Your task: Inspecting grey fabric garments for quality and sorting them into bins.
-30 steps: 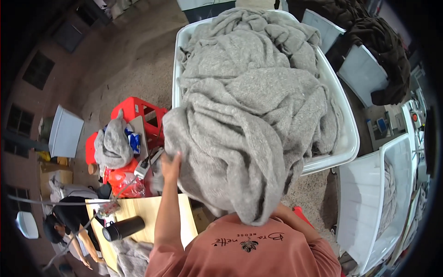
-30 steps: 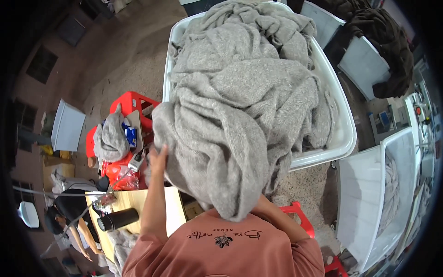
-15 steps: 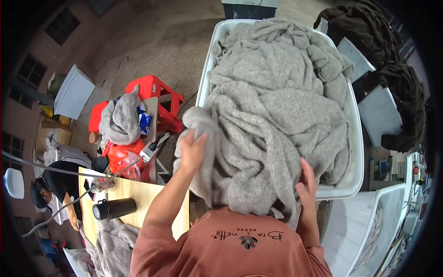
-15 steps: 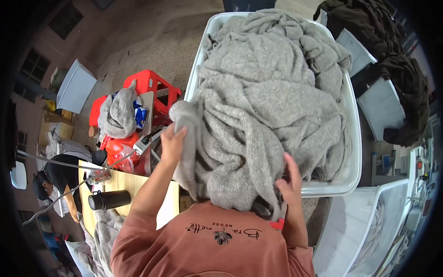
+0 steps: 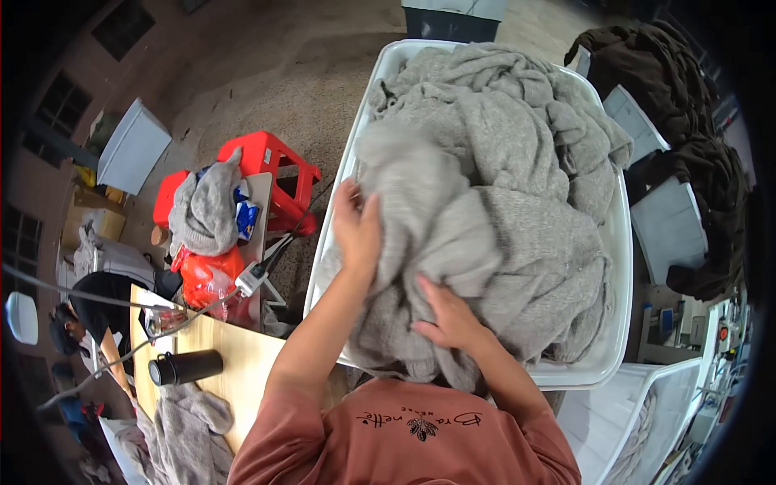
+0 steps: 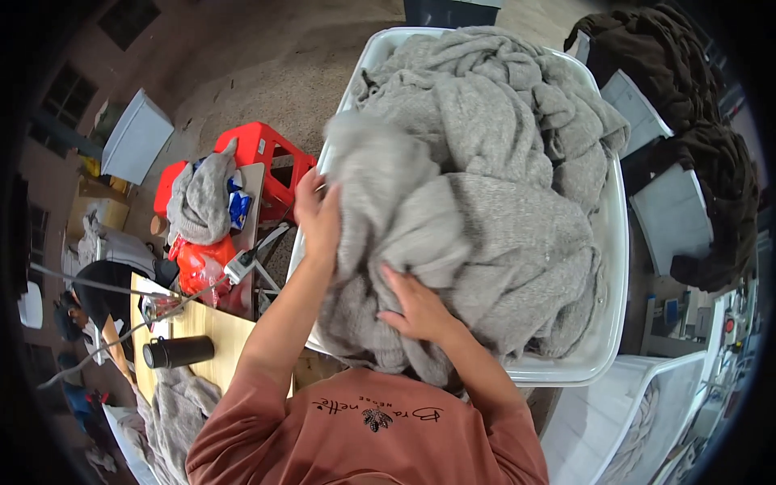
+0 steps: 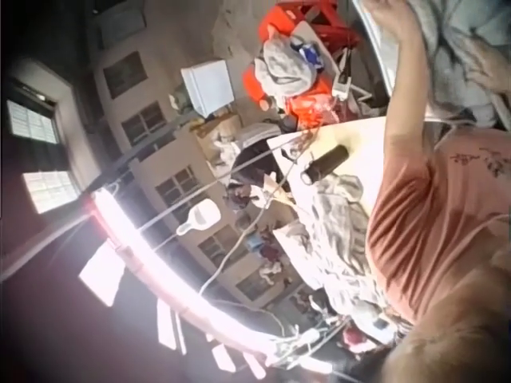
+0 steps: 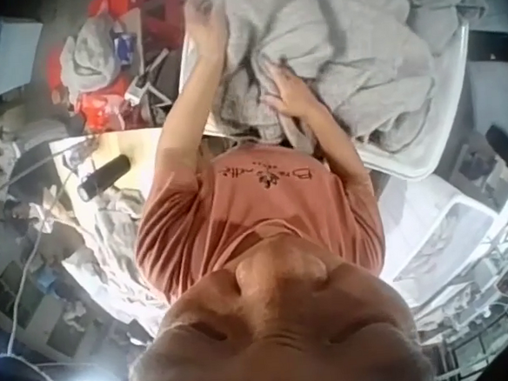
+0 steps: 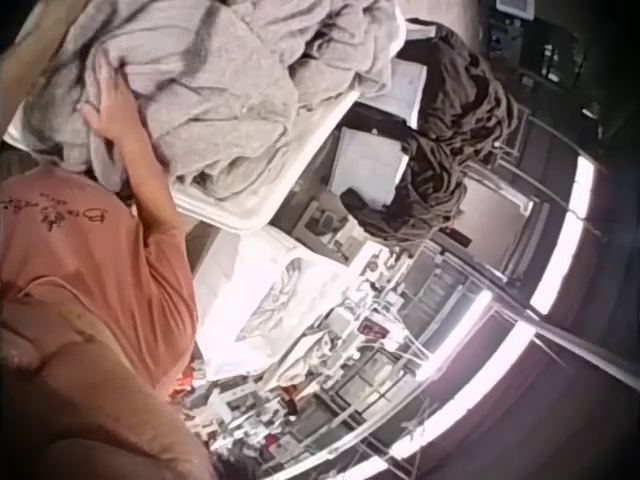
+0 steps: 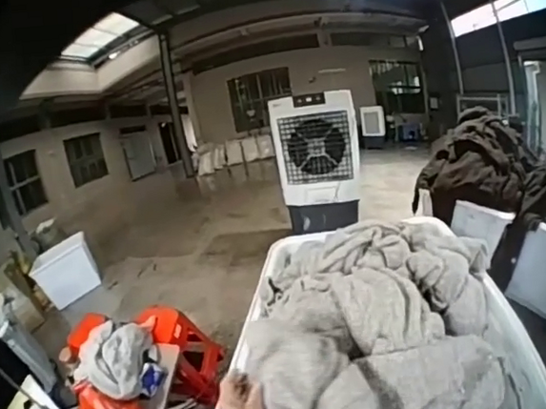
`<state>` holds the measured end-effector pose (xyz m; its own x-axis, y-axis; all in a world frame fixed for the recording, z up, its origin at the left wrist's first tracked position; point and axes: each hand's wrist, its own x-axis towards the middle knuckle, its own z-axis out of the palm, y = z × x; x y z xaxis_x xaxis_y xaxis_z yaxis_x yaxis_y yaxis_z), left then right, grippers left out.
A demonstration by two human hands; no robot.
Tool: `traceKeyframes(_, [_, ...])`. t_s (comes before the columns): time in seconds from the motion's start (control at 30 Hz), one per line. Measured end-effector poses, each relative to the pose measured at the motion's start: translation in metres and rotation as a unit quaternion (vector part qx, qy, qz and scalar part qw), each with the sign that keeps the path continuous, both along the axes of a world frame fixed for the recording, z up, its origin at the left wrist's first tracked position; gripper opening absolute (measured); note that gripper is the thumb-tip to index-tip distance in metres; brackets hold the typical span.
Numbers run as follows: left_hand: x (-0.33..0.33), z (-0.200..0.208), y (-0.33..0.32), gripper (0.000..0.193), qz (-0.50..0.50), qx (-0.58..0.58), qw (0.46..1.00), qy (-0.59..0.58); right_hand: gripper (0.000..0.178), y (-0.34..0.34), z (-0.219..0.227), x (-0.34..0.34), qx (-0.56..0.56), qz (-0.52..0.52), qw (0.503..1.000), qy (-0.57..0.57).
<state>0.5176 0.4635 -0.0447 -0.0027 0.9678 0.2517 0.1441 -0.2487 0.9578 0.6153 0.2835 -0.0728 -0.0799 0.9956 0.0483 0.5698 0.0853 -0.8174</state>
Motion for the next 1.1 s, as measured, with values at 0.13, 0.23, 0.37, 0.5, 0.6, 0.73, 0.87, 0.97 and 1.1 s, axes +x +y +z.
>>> traceKeyframes(0.13, [-0.025,-0.037,-0.035,0.059,-0.119,0.108,0.922,0.352,0.064,0.046,-0.045,-0.014,-0.186,0.106,0.977,0.006])
traceKeyframes(0.23, [-0.016,-0.141,-0.017,0.062,-0.34,-0.043,0.808,0.479,0.052,0.053,-0.09,-0.019,-0.228,0.084,0.97,-0.028])
traceKeyframes(0.37, [-0.091,-0.431,-0.004,0.058,-0.339,0.177,0.844,0.375,0.045,0.049,-0.045,-0.048,-0.022,0.082,0.989,-0.119])
traceKeyframes(0.5, [-0.128,-0.405,0.023,0.058,-0.422,0.041,0.862,0.278,0.05,0.027,0.02,0.012,0.182,-0.135,0.93,-0.289])
traceKeyframes(0.6, [-0.093,-0.364,0.039,0.059,-0.432,-0.045,0.866,0.249,0.058,0.009,0.038,0.061,0.146,-0.32,0.87,-0.346])
traceKeyframes(0.73, [-0.056,-0.254,0.037,0.042,-0.417,-0.122,0.849,0.3,0.062,-0.056,0.033,0.087,0.18,-0.506,0.804,-0.255])
traceKeyframes(0.87, [-0.02,-0.017,0.003,0.017,-0.236,0.066,0.773,0.585,0.063,-0.116,-0.001,0.081,0.156,-0.66,0.71,-0.189])
traceKeyframes(0.97, [0.014,0.036,-0.024,0.04,-0.311,0.27,0.859,0.304,0.059,-0.139,-0.029,0.09,0.114,-0.725,0.675,0.074])
traceKeyframes(1.1, [0.082,0.038,-0.103,0.08,-0.505,0.255,0.74,0.363,0.041,-0.133,0.011,0.065,0.158,-0.619,0.715,0.284])
